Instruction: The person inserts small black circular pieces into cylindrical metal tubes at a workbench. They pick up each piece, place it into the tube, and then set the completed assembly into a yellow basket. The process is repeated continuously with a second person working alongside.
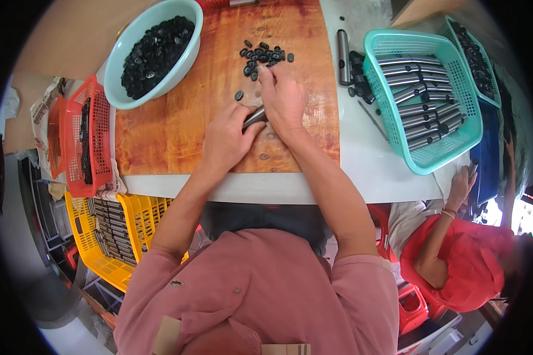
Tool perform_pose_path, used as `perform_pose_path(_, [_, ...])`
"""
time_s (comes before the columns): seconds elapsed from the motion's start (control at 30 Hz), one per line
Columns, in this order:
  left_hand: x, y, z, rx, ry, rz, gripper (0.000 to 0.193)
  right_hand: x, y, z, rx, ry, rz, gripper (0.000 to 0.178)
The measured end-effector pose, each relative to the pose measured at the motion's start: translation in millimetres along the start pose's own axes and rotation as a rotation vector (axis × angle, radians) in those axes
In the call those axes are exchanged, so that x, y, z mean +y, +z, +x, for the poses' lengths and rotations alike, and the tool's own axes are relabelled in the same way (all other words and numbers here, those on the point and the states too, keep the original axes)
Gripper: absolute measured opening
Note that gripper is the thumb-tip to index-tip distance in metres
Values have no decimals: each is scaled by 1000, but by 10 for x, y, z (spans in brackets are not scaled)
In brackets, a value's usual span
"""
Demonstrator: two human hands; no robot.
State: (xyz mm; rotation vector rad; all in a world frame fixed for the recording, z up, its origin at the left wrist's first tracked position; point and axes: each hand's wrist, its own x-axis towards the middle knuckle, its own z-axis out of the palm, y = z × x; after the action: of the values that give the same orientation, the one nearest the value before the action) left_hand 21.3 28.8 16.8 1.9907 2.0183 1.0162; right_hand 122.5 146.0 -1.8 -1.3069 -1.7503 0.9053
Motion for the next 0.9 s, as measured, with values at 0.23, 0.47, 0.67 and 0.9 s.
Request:
perform_pose_path(0.23, [-299,-304,191,-108,-756,-1126,31,78,-3,61,73,21,270,37])
perform_pose_path(0.47, [-347,-292,-75,-1,-768,-1462,36,31,-76,19,-6,49,367,29])
perform_pose_path(0.67, [-421,-255,-155,43,-686,-1495,27,-36,-249,-15,-311,-4,310,24])
perform_pose_path(0.9, [-433,-203,-116,135,-657,-1546,25,-102,-162,-230,-298,-183,114,21])
